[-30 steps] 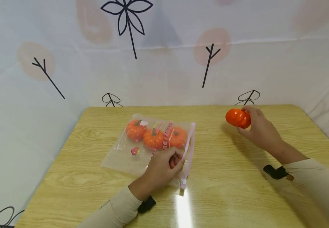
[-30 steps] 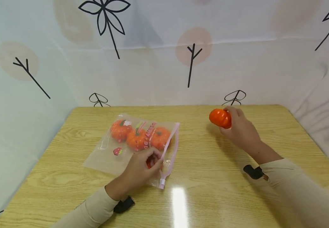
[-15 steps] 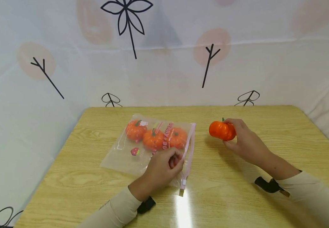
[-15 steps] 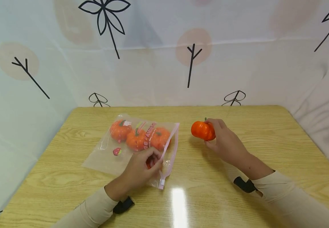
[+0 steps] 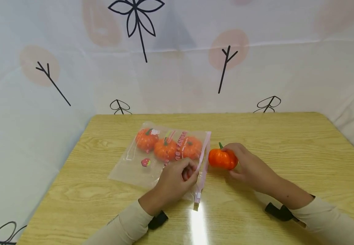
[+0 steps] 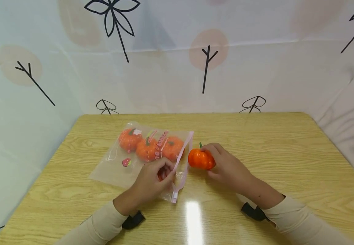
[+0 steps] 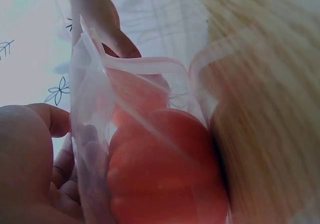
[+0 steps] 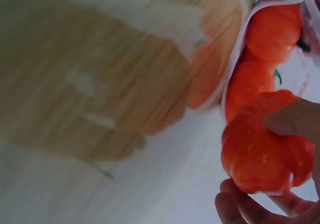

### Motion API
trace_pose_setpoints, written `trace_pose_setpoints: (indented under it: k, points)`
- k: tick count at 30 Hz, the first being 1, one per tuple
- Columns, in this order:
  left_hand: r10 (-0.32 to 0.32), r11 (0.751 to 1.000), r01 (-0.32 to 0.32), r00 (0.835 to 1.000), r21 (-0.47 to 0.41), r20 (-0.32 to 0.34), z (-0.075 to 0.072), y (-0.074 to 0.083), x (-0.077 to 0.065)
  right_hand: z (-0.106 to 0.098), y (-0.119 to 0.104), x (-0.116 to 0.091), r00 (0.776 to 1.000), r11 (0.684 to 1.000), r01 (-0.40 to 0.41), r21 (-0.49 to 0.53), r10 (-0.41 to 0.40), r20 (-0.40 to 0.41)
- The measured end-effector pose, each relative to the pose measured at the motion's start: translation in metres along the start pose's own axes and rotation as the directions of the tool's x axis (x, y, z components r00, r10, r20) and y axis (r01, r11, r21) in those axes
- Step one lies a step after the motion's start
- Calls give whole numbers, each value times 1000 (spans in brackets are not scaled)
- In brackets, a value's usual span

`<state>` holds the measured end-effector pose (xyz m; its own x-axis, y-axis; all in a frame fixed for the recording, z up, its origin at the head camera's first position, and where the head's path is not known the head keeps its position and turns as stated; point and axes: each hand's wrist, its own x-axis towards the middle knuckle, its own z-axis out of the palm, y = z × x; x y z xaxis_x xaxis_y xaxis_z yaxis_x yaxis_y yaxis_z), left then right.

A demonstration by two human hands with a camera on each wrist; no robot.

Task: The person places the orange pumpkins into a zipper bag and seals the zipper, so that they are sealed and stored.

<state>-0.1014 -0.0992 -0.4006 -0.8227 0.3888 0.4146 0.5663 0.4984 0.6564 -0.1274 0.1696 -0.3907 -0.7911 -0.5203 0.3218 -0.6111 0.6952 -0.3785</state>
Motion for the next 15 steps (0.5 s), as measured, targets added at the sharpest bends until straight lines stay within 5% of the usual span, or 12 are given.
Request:
trace_pose_setpoints:
  k: [15]
  points:
    - [0,1000,0,1000,6,4,-2,3,1,9,-24,13,996,999,46,5,-47,81]
